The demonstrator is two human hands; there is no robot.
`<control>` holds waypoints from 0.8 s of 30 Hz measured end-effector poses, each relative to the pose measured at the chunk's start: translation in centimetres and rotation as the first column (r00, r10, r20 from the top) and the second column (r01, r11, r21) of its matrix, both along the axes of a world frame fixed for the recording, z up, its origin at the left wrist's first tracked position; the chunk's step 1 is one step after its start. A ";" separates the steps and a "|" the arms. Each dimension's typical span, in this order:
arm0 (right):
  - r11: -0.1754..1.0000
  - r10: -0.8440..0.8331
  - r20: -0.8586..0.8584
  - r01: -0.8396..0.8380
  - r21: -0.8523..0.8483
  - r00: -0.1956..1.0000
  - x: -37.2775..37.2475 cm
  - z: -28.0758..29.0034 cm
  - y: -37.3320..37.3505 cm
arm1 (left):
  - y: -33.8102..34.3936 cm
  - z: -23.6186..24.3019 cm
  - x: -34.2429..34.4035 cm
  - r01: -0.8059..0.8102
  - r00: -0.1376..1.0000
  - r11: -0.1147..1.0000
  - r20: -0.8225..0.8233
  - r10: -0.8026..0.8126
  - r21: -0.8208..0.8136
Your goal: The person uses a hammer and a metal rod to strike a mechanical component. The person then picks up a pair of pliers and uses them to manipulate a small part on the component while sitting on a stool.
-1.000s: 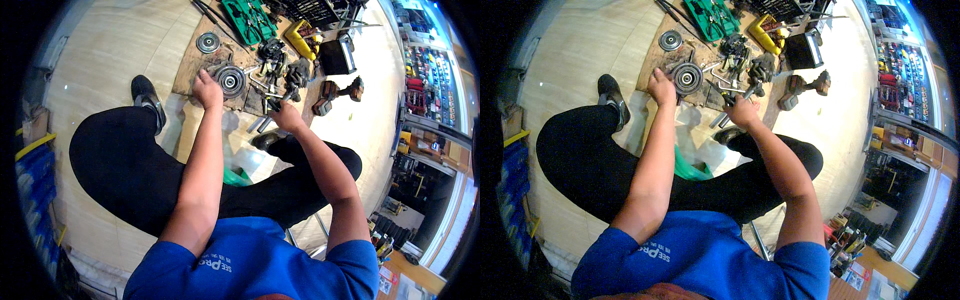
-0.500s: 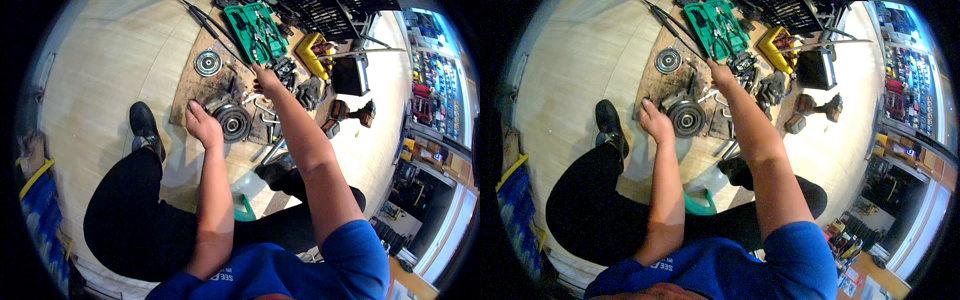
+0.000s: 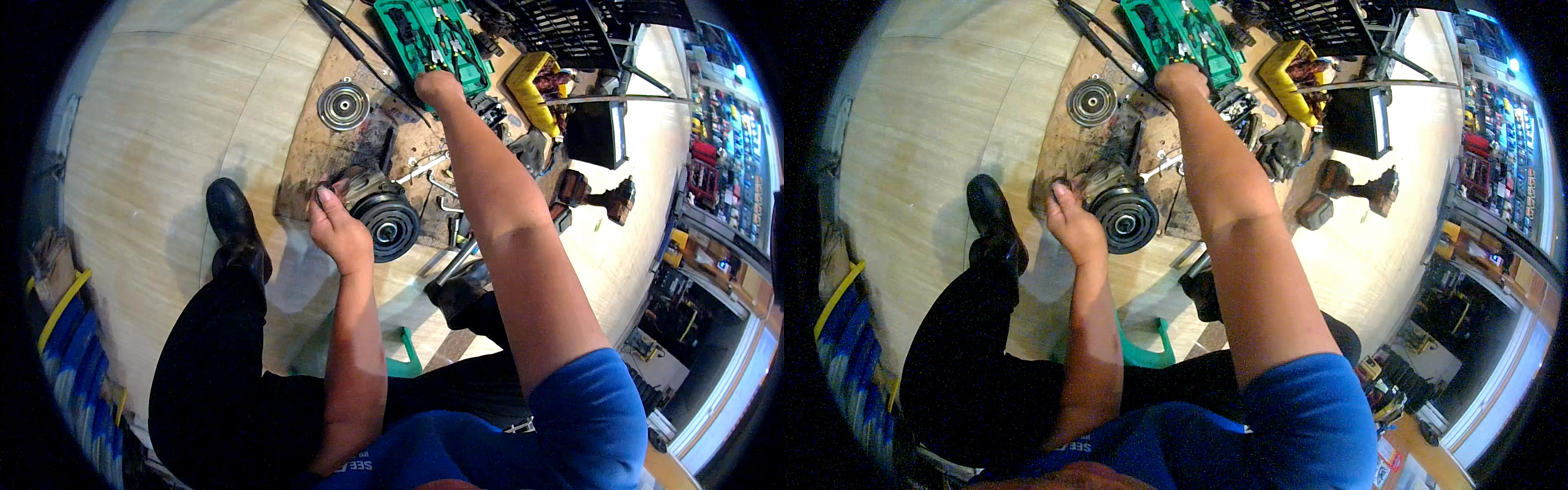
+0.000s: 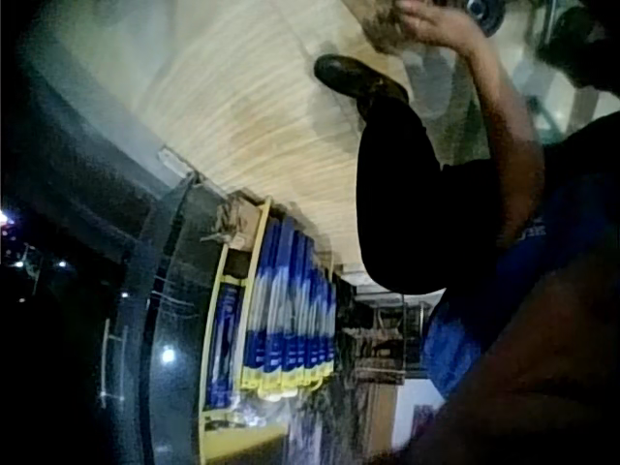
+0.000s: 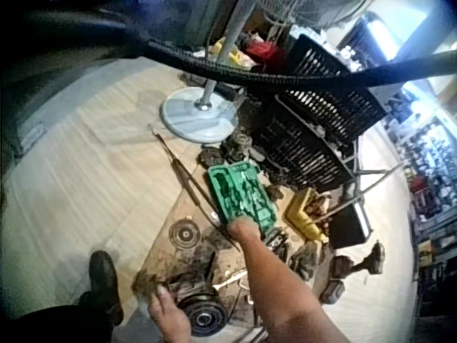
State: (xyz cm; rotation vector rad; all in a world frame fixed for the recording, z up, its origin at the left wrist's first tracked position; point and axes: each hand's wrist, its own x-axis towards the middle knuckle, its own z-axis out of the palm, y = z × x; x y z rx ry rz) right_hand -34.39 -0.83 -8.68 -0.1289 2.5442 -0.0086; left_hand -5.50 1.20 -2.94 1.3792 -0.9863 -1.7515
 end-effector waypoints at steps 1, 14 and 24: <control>0.994 -0.087 -0.071 0.091 0.056 0.994 -0.8 -1.2 0.7 | 0.1 0.1 -0.2 0.016 1.000 1.000 0.009 -0.016 0.004; 0.881 -0.246 -0.013 0.218 -0.419 0.969 -0.6 -6.0 -0.6 | 0.1 -1.0 0.6 0.001 1.000 1.000 0.008 -0.001 -0.021; 0.954 -0.208 -0.168 0.162 -0.251 0.964 2.1 -3.0 -2.4 | -0.1 -1.0 0.8 0.026 1.000 0.999 -0.017 -0.025 0.036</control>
